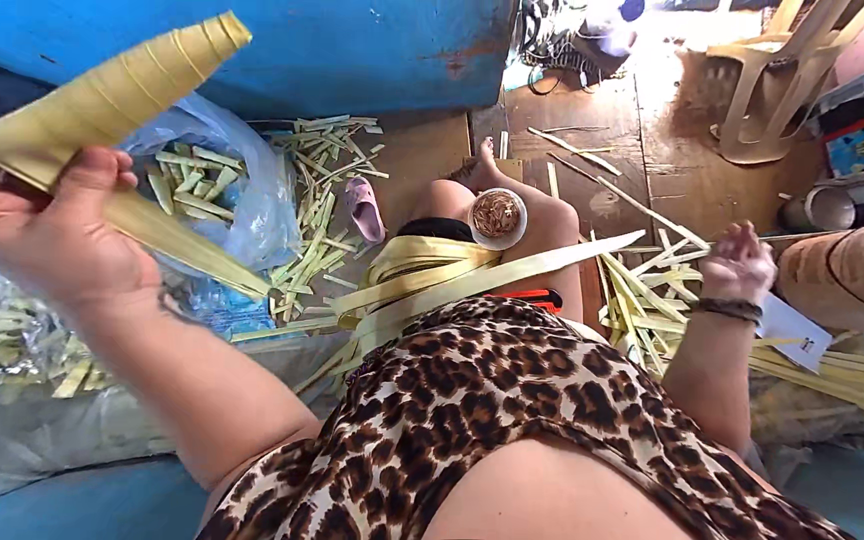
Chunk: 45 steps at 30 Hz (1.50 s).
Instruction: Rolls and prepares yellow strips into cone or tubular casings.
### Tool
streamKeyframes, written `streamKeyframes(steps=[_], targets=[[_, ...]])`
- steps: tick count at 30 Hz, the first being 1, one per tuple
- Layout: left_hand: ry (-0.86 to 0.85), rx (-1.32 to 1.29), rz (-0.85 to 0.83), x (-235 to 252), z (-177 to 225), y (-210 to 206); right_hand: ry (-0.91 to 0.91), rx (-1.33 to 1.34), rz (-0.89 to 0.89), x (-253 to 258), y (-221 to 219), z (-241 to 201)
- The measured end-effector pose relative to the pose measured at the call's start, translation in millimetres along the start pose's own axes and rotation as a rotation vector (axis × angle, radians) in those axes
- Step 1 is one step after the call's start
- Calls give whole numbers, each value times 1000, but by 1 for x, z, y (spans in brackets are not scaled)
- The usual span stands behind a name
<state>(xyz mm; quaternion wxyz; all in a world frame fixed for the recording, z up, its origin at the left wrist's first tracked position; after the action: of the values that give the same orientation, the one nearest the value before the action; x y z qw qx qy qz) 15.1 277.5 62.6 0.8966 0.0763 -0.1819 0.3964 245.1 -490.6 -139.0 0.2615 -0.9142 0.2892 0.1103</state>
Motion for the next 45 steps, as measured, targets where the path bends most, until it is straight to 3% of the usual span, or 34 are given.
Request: streamKeyframes(steps=[1,3,5,8,11,16,20,23,27,30,35,37,41,45], targets=[[14,27,1,-5,0,4,14,49,67,-2,12,-14],[51,100,-53,-19,4,-13,6,-102,48,-34,-10,-26],[86,177,-182,-34,3,-54,27,-454,-200,-83,-55,-9],[119,150,-363,-53,-7,-123,163,-1032,-751,-134,-114,67],[99,42,-498,-66,-8,-165,449,-1419,-1015,-160,-111,139],[152,-43,-542,-75,-9,-158,630,-1406,-1052,-166,-82,124],[257,-138,-722,-107,4,-179,726,-1498,-1087,-194,-122,95],[316,-260,-846,-143,4,-216,686,-1242,-1201,-232,-166,88],[500,-553,-705,-163,-17,-244,585,-913,-1123,-270,-221,88],[537,-641,-595,-155,-30,-247,352,-906,-1294,-288,-242,105],[575,-442,-367,-99,-59,-201,274,-1098,-1517,-249,-236,100],[545,-318,-210,-66,-77,-152,221,-1217,-1516,-220,-218,82],[437,-58,102,-23,-128,-16,-12,-1417,-1370,-165,-163,54],[646,275,236,-39,-180,76,-97,-1520,-1358,-154,-131,73]])
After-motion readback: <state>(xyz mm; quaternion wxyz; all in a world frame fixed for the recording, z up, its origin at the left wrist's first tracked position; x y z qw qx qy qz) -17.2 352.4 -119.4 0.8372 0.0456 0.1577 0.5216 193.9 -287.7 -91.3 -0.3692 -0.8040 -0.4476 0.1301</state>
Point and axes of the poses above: each hand's wrist, its own x-axis towards the middle knuckle, its own y-axis out of the back of the hand, z = x × y, the point moved 6 cm from there along x, towards the middle knuckle, and after that the axes turned 8 degrees about -x, right-handed, at the moved point
